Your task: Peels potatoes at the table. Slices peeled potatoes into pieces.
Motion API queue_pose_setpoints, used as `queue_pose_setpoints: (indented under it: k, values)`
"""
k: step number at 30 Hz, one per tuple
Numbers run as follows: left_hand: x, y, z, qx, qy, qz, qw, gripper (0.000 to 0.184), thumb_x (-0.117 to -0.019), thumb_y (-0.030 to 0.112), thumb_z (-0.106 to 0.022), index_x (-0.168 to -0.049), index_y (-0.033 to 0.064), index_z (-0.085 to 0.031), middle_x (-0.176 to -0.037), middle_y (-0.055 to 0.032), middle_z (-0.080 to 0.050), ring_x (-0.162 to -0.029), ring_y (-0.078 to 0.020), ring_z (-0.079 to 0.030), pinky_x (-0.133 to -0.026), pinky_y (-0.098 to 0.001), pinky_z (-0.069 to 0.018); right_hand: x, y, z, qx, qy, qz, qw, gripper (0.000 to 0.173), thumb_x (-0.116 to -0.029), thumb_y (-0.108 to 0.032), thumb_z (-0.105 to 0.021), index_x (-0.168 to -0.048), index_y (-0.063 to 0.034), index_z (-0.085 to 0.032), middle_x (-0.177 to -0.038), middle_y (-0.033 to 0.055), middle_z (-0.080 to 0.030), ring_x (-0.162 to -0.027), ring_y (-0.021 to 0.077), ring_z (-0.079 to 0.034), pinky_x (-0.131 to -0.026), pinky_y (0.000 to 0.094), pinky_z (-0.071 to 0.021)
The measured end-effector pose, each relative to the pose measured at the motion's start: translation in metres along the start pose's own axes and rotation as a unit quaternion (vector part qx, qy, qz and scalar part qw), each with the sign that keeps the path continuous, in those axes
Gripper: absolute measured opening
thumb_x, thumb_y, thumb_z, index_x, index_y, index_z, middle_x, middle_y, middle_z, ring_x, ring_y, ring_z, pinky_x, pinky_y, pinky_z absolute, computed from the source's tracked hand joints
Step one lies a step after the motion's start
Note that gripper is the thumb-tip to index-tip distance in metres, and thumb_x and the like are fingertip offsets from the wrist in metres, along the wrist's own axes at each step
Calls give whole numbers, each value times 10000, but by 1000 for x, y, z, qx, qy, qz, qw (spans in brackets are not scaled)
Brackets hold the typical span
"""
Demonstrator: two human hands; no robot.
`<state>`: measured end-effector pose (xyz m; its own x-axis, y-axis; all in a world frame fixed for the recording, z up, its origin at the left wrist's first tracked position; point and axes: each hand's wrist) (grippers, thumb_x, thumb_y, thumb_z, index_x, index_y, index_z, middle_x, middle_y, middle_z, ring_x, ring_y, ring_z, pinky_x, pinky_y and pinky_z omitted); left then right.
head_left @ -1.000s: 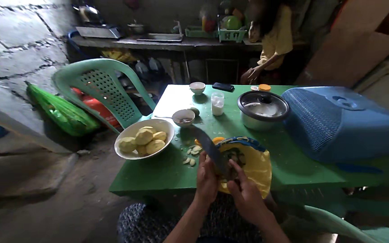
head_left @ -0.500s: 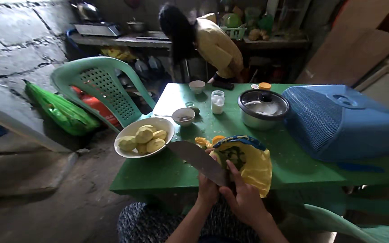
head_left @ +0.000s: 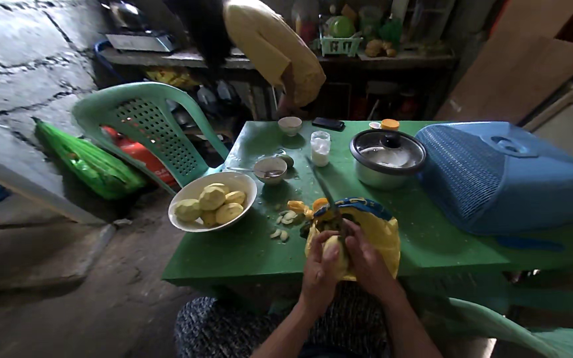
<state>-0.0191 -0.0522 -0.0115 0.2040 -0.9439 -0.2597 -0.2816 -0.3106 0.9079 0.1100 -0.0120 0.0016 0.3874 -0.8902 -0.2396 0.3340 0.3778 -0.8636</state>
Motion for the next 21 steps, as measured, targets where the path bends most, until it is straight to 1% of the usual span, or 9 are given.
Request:
queue_pose_setpoints:
  k: [2, 4, 6, 8, 11, 13, 15, 18, 21]
  values:
    - [-2, 5, 0, 32, -16, 27, 999, 553, -996, 437, -565, -1331, 2, -502, -1129, -63, -651, -967, -127, -660, -832, -332, -591, -5, 4, 6, -35, -7, -2, 999, 682, -1071, -537, -358, -1543, -46, -394, -1195, 122, -697, -1000, 160, -699, -871, 410, -591]
    - [-10, 13, 2, 82, -10, 73, 994, 481, -1042, 368, -471, -1389, 35, -450, -1117, -77, -650, -937, -157, -671, -772, -344, -601, 2, 2, 6, -32, -13, 4, 999, 718, -1054, -579, -363, -1555, -65, -383, -1186, 109, -699, -947, 144, -696, -821, 403, -597]
    - [-17, 19, 5, 118, 12, 101, 988, 420, -1081, 315, -359, -1411, 58, -392, -1105, -86, -644, -924, -176, -678, -763, -360, -608, 14, -4, 3, -6, -13, 20, 1000, 757, -1035, -622, -369, -1561, -78, -387, -1027, 91, -716, -758, 135, -660, -676, 402, -582]
    - [-19, 18, 11, 132, 32, 98, 986, 389, -1087, 301, -324, -1392, 63, -363, -1088, -59, -651, -929, -149, -684, -779, -338, -610, 26, -10, -2, 39, -19, 44, 998, 813, -1013, -678, -353, -1569, -86, -385, -824, 74, -688, -592, 155, -599, -549, 421, -552]
    - [-16, 9, 22, 168, 28, 48, 984, 381, -1066, 277, -464, -1353, 26, -459, -1098, -71, -688, -979, -155, -689, -851, -340, -597, 37, -13, -10, 117, -17, 77, 990, 887, -989, -727, -328, -1578, -64, -369, -658, 61, -646, -504, 199, -593, -474, 454, -533]
    - [-16, 8, 24, 175, 22, 26, 984, 324, -1069, 245, -476, -1320, 40, -489, -1084, -57, -686, -971, -143, -687, -856, -329, -594, 38, -13, -12, 149, -9, 86, 985, 899, -983, -736, -330, -1576, -61, -368, -620, 50, -624, -493, 206, -591, -462, 456, -526]
    - [-17, 10, 21, 177, 39, 16, 983, 231, -1070, 211, -473, -1230, 55, -529, -1005, -37, -686, -911, -119, -686, -820, -309, -598, 38, -14, -15, 183, 5, 97, 978, 925, -972, -756, -309, -1562, -47, -388, -591, 38, -609, -479, 204, -590, -440, 447, -516]
    - [-15, 8, 19, 194, 68, 14, 979, 186, -1068, 195, -473, -1179, 66, -548, -968, -29, -685, -894, -110, -684, -810, -312, -598, 36, -11, -24, 228, 49, 122, 965, 920, -974, -753, -296, -1526, -31, -445, -588, 41, -624, -463, 206, -601, -411, 442, -504]
    - [-9, 7, 13, 185, 89, 26, 978, 202, -1062, 149, -432, -1235, 71, -501, -990, 1, -693, -912, -80, -687, -824, -293, -599, 31, -9, -28, 200, 47, 100, 973, 891, -989, -726, -316, -1527, -27, -440, -647, 59, -662, -502, 225, -627, -443, 461, -520]
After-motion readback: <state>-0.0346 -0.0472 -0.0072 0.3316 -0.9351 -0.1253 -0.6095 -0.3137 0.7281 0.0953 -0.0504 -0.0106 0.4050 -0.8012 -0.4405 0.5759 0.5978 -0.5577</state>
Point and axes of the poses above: each hand's wrist, its own x-axis away from the middle knuckle, its own z-axis out of the back of the hand, y = z × x
